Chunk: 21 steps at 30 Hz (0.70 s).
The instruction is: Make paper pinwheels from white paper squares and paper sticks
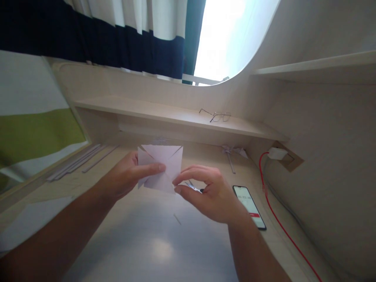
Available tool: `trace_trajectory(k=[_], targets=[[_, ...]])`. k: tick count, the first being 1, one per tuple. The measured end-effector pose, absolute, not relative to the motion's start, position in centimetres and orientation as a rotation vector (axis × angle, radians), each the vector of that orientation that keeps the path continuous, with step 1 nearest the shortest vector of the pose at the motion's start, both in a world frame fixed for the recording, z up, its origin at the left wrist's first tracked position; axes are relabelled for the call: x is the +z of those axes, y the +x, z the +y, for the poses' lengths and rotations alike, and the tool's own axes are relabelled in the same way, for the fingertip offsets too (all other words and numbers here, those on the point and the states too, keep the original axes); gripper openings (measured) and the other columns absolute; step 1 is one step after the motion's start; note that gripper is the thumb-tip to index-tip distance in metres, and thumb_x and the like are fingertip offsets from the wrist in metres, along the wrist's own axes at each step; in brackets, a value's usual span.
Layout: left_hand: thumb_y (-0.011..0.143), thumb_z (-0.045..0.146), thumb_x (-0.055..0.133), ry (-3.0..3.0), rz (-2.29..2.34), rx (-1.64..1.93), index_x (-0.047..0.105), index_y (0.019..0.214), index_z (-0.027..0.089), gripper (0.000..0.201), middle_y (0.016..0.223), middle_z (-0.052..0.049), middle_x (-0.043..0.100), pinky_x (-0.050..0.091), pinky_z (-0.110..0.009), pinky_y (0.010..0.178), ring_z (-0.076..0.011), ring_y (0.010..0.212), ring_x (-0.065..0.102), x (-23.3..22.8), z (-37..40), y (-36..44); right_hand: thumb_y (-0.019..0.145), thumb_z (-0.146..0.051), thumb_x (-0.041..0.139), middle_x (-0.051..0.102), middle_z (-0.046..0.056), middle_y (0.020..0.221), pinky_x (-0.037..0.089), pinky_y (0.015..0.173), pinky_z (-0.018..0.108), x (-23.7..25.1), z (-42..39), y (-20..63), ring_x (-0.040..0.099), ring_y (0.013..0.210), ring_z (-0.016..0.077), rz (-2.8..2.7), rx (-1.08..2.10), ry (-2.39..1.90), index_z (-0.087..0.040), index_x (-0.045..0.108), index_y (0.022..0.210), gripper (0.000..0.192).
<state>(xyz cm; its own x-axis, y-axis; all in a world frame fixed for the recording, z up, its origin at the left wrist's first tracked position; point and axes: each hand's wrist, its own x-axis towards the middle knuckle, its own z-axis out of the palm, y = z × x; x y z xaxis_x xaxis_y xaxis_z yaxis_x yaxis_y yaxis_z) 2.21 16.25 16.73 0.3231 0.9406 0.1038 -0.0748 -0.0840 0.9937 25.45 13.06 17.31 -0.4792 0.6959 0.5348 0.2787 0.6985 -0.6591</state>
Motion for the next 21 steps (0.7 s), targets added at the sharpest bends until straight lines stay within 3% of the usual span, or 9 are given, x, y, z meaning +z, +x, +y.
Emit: trace_trajectory(k=[8, 13, 17, 21], targets=[[0.07, 0.036, 0.083, 1.382, 0.886, 1.052, 0.078, 0.08, 0.015, 0.023, 0.079, -0.006, 0.078, 0.051, -0.026, 0.06, -0.0183, 0.066, 0.068, 16.9, 16.1, 2.4, 0.091, -0.022, 0.075, 0.078, 0.003, 0.094, 0.056, 0.078, 0.033, 16.8, 13.2, 25.3, 0.072, 0.084, 0.0185, -1.982, 0.656, -0.829, -0.024, 0.078, 0.096, 0.006], [0.071, 0.036, 0.083, 1.404, 0.897, 1.084, 0.078, 0.078, 0.016, 0.022, 0.078, -0.005, 0.077, 0.05, -0.027, 0.06, -0.0187, 0.066, 0.068, 16.8, 15.9, 2.5, 0.09, -0.029, 0.076, 0.077, 0.003, 0.087, 0.055, 0.064, 0.031, 16.2, 13.1, 25.1, 0.069, 0.073, 0.0181, -1.863, 0.736, -0.948, -0.024, 0.078, 0.095, 0.007], [0.072, 0.035, 0.085, 1.369, 0.854, 1.138, 0.08, 0.082, 0.017, 0.021, 0.082, -0.005, 0.079, 0.053, -0.028, 0.064, -0.0191, 0.07, 0.069, 16.8, 15.7, 2.7, 0.089, -0.027, 0.077, 0.078, 0.004, 0.094, 0.058, 0.077, 0.034, 16.0, 13.3, 25.0, 0.072, 0.087, 0.0205, -1.826, 0.725, -0.932, -0.024, 0.078, 0.094, 0.005], [0.073, 0.037, 0.087, 1.301, 0.79, 1.212, 0.082, 0.089, 0.018, 0.025, 0.083, -0.005, 0.079, 0.053, -0.027, 0.064, -0.017, 0.068, 0.069, 16.3, 15.9, 2.9, 0.087, -0.024, 0.079, 0.078, 0.003, 0.093, 0.058, 0.077, 0.03, 15.9, 13.6, 25.0, 0.072, 0.084, 0.0173, -1.761, 0.705, -0.909, -0.025, 0.078, 0.095, 0.008]])
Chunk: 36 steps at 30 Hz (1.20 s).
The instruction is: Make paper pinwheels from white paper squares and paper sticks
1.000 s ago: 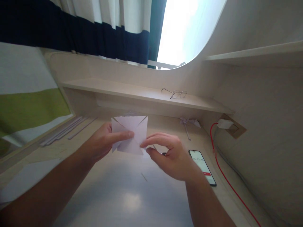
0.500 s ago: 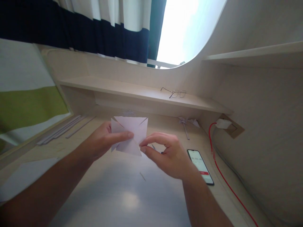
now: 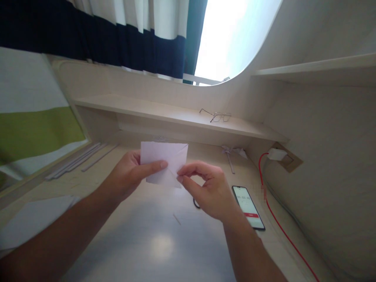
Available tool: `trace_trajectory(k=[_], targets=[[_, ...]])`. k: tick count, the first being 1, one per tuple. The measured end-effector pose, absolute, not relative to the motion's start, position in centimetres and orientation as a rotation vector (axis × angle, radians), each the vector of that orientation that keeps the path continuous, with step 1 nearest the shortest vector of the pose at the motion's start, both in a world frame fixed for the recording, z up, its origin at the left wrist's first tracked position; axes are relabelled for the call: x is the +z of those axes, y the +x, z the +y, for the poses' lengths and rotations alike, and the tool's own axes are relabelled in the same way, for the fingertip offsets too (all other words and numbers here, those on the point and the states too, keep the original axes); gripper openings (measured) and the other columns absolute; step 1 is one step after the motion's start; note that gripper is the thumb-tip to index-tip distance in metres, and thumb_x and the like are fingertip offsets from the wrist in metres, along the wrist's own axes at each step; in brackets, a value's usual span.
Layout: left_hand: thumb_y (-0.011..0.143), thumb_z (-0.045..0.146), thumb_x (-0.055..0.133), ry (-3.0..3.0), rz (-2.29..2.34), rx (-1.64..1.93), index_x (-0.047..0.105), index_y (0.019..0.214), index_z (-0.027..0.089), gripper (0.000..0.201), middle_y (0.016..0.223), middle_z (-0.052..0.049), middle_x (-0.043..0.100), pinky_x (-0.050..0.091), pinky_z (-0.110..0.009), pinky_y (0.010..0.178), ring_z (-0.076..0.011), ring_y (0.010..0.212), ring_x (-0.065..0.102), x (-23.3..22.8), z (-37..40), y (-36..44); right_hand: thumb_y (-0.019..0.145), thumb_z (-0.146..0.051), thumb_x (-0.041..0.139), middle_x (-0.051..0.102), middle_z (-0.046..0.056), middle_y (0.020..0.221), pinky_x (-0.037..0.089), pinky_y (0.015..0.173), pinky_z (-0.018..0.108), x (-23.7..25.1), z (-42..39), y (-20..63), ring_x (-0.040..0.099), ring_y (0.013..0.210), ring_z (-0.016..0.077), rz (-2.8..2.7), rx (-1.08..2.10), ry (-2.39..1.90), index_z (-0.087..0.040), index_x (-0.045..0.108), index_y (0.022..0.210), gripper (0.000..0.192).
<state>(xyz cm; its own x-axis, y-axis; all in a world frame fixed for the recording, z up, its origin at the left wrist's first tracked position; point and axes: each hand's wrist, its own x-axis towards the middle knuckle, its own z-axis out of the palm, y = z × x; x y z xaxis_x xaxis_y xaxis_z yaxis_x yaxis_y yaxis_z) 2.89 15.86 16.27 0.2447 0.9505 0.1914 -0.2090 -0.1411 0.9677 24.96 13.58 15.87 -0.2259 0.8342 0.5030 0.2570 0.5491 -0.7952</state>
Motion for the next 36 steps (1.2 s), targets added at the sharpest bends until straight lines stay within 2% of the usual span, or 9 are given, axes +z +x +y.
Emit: trace_trajectory(k=[5, 9, 11, 13, 17, 22, 28, 32, 36], targets=[[0.077, 0.038, 0.085, 1.275, 0.744, 1.278, 0.082, 0.093, 0.018, 0.026, 0.089, -0.007, 0.08, 0.054, -0.028, 0.069, -0.0186, 0.075, 0.07, 15.4, 16.3, 3.2, 0.084, -0.023, 0.081, 0.077, 0.002, 0.086, 0.058, 0.074, 0.027, 15.7, 13.7, 24.1, 0.071, 0.078, 0.0151, -1.638, 0.72, -0.902, -0.022, 0.075, 0.087, 0.006], [0.077, 0.037, 0.085, 1.304, 0.774, 1.33, 0.081, 0.086, 0.017, 0.022, 0.077, -0.003, 0.076, 0.049, -0.025, 0.063, -0.0144, 0.066, 0.064, 15.3, 16.5, 3.3, 0.082, -0.025, 0.083, 0.075, 0.001, 0.08, 0.057, 0.07, 0.027, 15.8, 13.7, 23.5, 0.07, 0.073, 0.0146, -1.603, 0.769, -0.922, -0.021, 0.073, 0.084, 0.011], [0.077, 0.038, 0.085, 1.321, 0.802, 1.336, 0.08, 0.086, 0.017, 0.023, 0.074, -0.002, 0.074, 0.048, -0.024, 0.061, -0.0141, 0.064, 0.063, 15.5, 16.5, 3.1, 0.082, -0.027, 0.083, 0.075, 0.001, 0.084, 0.057, 0.074, 0.028, 16.1, 13.6, 23.9, 0.07, 0.078, 0.0155, -1.74, 0.833, -0.933, -0.021, 0.074, 0.087, 0.012], [0.074, 0.037, 0.086, 1.346, 0.834, 1.282, 0.08, 0.086, 0.016, 0.024, 0.075, -0.003, 0.075, 0.048, -0.025, 0.061, -0.015, 0.064, 0.064, 15.7, 16.6, 2.9, 0.084, -0.031, 0.082, 0.076, 0.002, 0.088, 0.056, 0.078, 0.03, 16.7, 13.7, 24.9, 0.07, 0.082, 0.0169, -1.919, 0.866, -0.973, -0.021, 0.076, 0.089, 0.012], [0.068, 0.033, 0.088, 1.432, 0.888, 1.069, 0.082, 0.084, 0.014, 0.025, 0.077, -0.007, 0.077, 0.049, -0.027, 0.06, -0.0175, 0.063, 0.066, 16.2, 16.8, 2.3, 0.087, -0.04, 0.079, 0.072, 0.003, 0.083, 0.052, 0.066, 0.028, 17.6, 13.9, 26.7, 0.065, 0.075, 0.0161, -1.865, 0.688, -1.086, -0.02, 0.069, 0.08, 0.023], [0.068, 0.031, 0.087, 1.515, 0.955, 0.951, 0.082, 0.083, 0.013, 0.024, 0.074, -0.006, 0.077, 0.047, -0.026, 0.057, -0.0176, 0.061, 0.066, 16.4, 16.9, 2.0, 0.083, -0.029, 0.082, 0.069, 0.003, 0.092, 0.055, 0.077, 0.03, 16.9, 14.1, 25.9, 0.067, 0.086, 0.0178, -1.782, 0.648, -0.988, -0.021, 0.064, 0.095, 0.023], [0.069, 0.029, 0.09, 1.241, 0.69, 1.287, 0.078, 0.097, 0.017, 0.033, 0.091, -0.006, 0.079, 0.057, -0.028, 0.074, -0.0177, 0.076, 0.072, 15.4, 17.2, 2.9, 0.081, -0.026, 0.082, 0.064, -0.003, 0.077, 0.051, 0.063, 0.024, 15.7, 14.6, 24.2, 0.061, 0.069, 0.0123, -1.496, 0.739, -0.896, -0.024, 0.06, 0.091, 0.024], [0.077, 0.038, 0.085, 1.248, 0.663, 1.171, 0.08, 0.101, 0.013, 0.035, 0.099, -0.012, 0.08, 0.058, -0.032, 0.08, -0.0212, 0.082, 0.074, 14.8, 17.0, 3.7, 0.08, -0.03, 0.084, 0.065, -0.003, 0.076, 0.052, 0.061, 0.023, 15.3, 14.7, 23.3, 0.062, 0.067, 0.0122, -1.419, 0.746, -0.882, -0.024, 0.059, 0.086, 0.026], [0.076, 0.037, 0.086, 1.238, 0.731, 1.202, 0.081, 0.098, 0.014, 0.032, 0.097, -0.01, 0.081, 0.057, -0.033, 0.084, -0.0217, 0.085, 0.075, 14.8, 16.8, 3.8, 0.082, -0.031, 0.083, 0.07, 0.0, 0.08, 0.053, 0.061, 0.024, 15.4, 14.6, 23.6, 0.065, 0.069, 0.0133, -1.491, 0.849, -0.875, -0.022, 0.068, 0.086, 0.018]])
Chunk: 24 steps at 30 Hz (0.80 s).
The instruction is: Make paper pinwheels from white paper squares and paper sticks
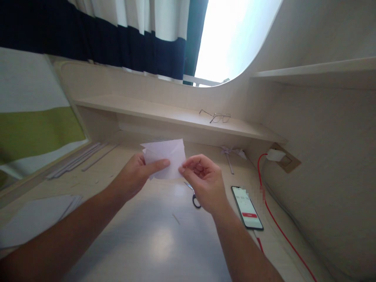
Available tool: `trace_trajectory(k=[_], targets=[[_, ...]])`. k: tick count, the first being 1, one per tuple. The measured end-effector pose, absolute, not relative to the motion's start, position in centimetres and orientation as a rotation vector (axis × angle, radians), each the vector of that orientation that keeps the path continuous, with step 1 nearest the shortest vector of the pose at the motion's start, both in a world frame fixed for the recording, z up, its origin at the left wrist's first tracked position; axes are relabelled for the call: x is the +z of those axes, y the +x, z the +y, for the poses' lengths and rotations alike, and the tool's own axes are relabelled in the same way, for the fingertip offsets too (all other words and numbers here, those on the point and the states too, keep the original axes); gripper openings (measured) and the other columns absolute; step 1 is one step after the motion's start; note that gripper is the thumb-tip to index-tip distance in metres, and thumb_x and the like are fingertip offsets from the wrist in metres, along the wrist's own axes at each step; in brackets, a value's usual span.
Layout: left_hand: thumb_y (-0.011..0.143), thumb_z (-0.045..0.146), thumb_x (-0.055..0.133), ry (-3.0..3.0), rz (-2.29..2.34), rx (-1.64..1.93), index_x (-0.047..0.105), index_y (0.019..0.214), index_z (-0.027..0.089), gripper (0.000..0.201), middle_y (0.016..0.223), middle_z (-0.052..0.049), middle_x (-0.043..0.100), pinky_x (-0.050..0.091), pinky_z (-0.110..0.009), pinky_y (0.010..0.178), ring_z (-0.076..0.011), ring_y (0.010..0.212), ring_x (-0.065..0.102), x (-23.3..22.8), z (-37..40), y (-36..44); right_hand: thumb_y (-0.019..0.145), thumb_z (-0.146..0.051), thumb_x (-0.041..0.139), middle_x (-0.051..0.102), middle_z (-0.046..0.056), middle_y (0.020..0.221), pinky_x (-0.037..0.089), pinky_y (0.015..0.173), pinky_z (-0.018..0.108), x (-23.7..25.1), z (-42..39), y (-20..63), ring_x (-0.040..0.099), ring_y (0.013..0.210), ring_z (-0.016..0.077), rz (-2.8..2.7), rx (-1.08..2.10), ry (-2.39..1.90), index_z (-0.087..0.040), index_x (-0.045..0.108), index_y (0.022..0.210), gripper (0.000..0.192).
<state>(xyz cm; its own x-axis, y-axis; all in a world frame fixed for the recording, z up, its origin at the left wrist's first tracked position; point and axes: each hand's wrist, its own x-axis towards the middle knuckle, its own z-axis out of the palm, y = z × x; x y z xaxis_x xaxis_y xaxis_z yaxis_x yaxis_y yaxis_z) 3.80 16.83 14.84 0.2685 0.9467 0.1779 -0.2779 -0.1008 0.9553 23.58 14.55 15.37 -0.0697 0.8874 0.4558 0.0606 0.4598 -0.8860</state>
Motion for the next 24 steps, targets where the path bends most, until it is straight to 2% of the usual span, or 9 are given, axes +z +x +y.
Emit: trace_trajectory(k=[2, 5, 8, 12, 14, 18, 24], targets=[[0.075, 0.038, 0.086, 1.223, 0.755, 1.211, 0.081, 0.096, 0.014, 0.032, 0.096, -0.01, 0.081, 0.058, -0.034, 0.082, -0.0232, 0.085, 0.075, 15.0, 16.9, 3.5, 0.086, -0.028, 0.078, 0.074, 0.003, 0.086, 0.055, 0.066, 0.026, 15.6, 14.4, 24.4, 0.068, 0.075, 0.0147, -1.612, 0.895, -0.851, -0.022, 0.074, 0.094, 0.011], [0.075, 0.04, 0.085, 1.232, 0.756, 1.209, 0.081, 0.096, 0.013, 0.035, 0.093, -0.012, 0.081, 0.059, -0.036, 0.08, -0.026, 0.086, 0.075, 15.3, 16.9, 3.1, 0.09, -0.021, 0.073, 0.077, 0.005, 0.099, 0.057, 0.081, 0.031, 16.1, 14.0, 25.7, 0.071, 0.089, 0.0178, -1.819, 0.842, -0.827, -0.025, 0.077, 0.107, 0.018], [0.074, 0.039, 0.085, 1.234, 0.756, 1.203, 0.08, 0.096, 0.012, 0.035, 0.094, -0.012, 0.08, 0.059, -0.035, 0.077, -0.0263, 0.085, 0.075, 15.5, 16.8, 2.8, 0.088, -0.019, 0.075, 0.078, 0.005, 0.105, 0.056, 0.091, 0.037, 16.5, 13.8, 26.1, 0.072, 0.099, 0.0211, -1.932, 0.741, -0.818, -0.026, 0.078, 0.106, 0.019], [0.074, 0.037, 0.085, 1.24, 0.751, 1.174, 0.08, 0.093, 0.013, 0.031, 0.093, -0.011, 0.081, 0.057, -0.032, 0.073, -0.022, 0.076, 0.074, 15.7, 16.6, 2.8, 0.09, -0.021, 0.075, 0.079, 0.005, 0.103, 0.056, 0.089, 0.037, 16.7, 13.8, 25.7, 0.072, 0.096, 0.021, -1.964, 0.703, -0.796, -0.025, 0.078, 0.1, 0.011], [0.074, 0.036, 0.085, 1.242, 0.737, 1.164, 0.081, 0.093, 0.014, 0.029, 0.093, -0.01, 0.081, 0.057, -0.03, 0.073, -0.0204, 0.076, 0.073, 15.7, 16.6, 2.8, 0.09, -0.019, 0.074, 0.078, 0.004, 0.103, 0.056, 0.089, 0.037, 16.7, 13.8, 25.6, 0.072, 0.096, 0.0208, -1.979, 0.699, -0.777, -0.025, 0.078, 0.101, 0.014], [0.074, 0.035, 0.084, 1.257, 0.753, 1.143, 0.081, 0.093, 0.014, 0.029, 0.092, -0.009, 0.08, 0.056, -0.03, 0.071, -0.0201, 0.074, 0.072, 15.8, 16.6, 2.7, 0.09, -0.015, 0.071, 0.078, 0.005, 0.106, 0.055, 0.093, 0.039, 16.7, 13.7, 25.8, 0.072, 0.1, 0.022, -2.018, 0.683, -0.805, -0.026, 0.077, 0.106, 0.02], [0.075, 0.035, 0.083, 1.272, 0.748, 1.135, 0.08, 0.092, 0.014, 0.028, 0.088, -0.008, 0.08, 0.056, -0.031, 0.073, -0.0204, 0.074, 0.072, 15.8, 16.6, 2.6, 0.09, -0.025, 0.075, 0.079, 0.005, 0.099, 0.057, 0.085, 0.036, 16.6, 13.8, 25.6, 0.073, 0.091, 0.0212, -1.986, 0.652, -0.819, -0.024, 0.078, 0.099, 0.009]])
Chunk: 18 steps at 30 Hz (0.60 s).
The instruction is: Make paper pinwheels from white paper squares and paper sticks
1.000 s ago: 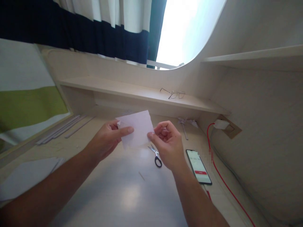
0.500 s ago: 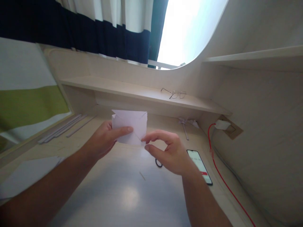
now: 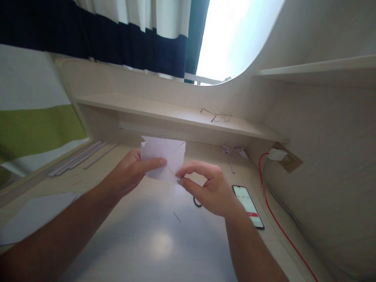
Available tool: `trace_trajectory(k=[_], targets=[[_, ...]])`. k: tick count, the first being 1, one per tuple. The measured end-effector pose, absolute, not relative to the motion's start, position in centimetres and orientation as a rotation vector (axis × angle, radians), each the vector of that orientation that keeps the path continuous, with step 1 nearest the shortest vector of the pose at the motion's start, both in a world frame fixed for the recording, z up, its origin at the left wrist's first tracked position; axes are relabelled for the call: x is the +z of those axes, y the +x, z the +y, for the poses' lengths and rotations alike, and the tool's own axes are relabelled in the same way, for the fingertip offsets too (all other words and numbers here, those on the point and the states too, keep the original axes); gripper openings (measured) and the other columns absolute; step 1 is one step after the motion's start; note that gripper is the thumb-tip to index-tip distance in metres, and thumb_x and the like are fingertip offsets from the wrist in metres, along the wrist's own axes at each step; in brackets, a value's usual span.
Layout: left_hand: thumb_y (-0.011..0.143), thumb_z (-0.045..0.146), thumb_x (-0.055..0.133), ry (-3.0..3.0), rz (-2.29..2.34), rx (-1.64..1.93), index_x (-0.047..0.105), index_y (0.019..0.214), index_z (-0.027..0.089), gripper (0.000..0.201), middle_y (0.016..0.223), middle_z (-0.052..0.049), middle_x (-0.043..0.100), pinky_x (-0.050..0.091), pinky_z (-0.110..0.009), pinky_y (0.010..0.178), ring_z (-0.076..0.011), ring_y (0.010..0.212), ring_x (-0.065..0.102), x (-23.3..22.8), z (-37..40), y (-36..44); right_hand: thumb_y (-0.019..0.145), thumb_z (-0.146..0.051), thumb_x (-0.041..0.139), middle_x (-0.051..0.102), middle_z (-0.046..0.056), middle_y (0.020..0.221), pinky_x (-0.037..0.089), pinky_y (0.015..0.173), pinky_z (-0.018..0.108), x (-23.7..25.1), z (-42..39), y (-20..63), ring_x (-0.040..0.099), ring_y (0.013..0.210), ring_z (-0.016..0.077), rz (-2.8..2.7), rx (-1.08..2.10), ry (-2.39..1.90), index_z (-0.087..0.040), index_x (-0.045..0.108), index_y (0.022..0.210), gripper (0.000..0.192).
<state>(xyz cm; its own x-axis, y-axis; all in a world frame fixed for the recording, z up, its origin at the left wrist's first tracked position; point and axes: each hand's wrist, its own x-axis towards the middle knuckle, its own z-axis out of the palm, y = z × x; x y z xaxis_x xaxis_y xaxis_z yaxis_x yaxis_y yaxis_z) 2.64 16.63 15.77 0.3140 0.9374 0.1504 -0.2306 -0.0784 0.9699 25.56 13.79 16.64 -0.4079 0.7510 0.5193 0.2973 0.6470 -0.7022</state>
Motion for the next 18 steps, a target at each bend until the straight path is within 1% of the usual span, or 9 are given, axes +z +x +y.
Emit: trace_trajectory(k=[4, 9, 14, 18], targets=[[0.076, 0.035, 0.083, 1.283, 0.732, 1.134, 0.08, 0.093, 0.015, 0.026, 0.088, -0.007, 0.08, 0.055, -0.029, 0.073, -0.0192, 0.075, 0.072, 15.7, 16.6, 2.6, 0.091, -0.029, 0.076, 0.079, 0.005, 0.099, 0.057, 0.083, 0.036, 16.5, 13.9, 25.3, 0.073, 0.09, 0.021, -1.96, 0.662, -0.808, -0.024, 0.078, 0.096, 0.008], [0.075, 0.034, 0.084, 1.273, 0.753, 1.135, 0.08, 0.089, 0.014, 0.025, 0.085, -0.006, 0.079, 0.054, -0.027, 0.07, -0.0175, 0.071, 0.07, 15.8, 16.4, 2.8, 0.09, -0.029, 0.077, 0.08, 0.004, 0.097, 0.057, 0.08, 0.033, 15.8, 14.0, 25.2, 0.072, 0.087, 0.0196, -1.861, 0.685, -0.856, -0.024, 0.079, 0.097, 0.008], [0.075, 0.036, 0.083, 1.277, 0.769, 1.148, 0.079, 0.086, 0.015, 0.024, 0.08, -0.005, 0.078, 0.052, -0.027, 0.067, -0.0173, 0.069, 0.069, 15.8, 16.3, 2.9, 0.088, -0.03, 0.079, 0.08, 0.005, 0.095, 0.058, 0.078, 0.032, 15.3, 14.0, 24.9, 0.073, 0.085, 0.0191, -1.792, 0.702, -0.898, -0.024, 0.08, 0.096, 0.01], [0.075, 0.036, 0.084, 1.282, 0.773, 1.172, 0.079, 0.085, 0.014, 0.024, 0.08, -0.005, 0.078, 0.052, -0.027, 0.069, -0.0175, 0.07, 0.069, 15.8, 16.3, 3.0, 0.087, -0.028, 0.08, 0.08, 0.004, 0.093, 0.058, 0.077, 0.03, 15.3, 14.1, 24.7, 0.073, 0.082, 0.0177, -1.738, 0.718, -0.906, -0.024, 0.08, 0.095, 0.01]])
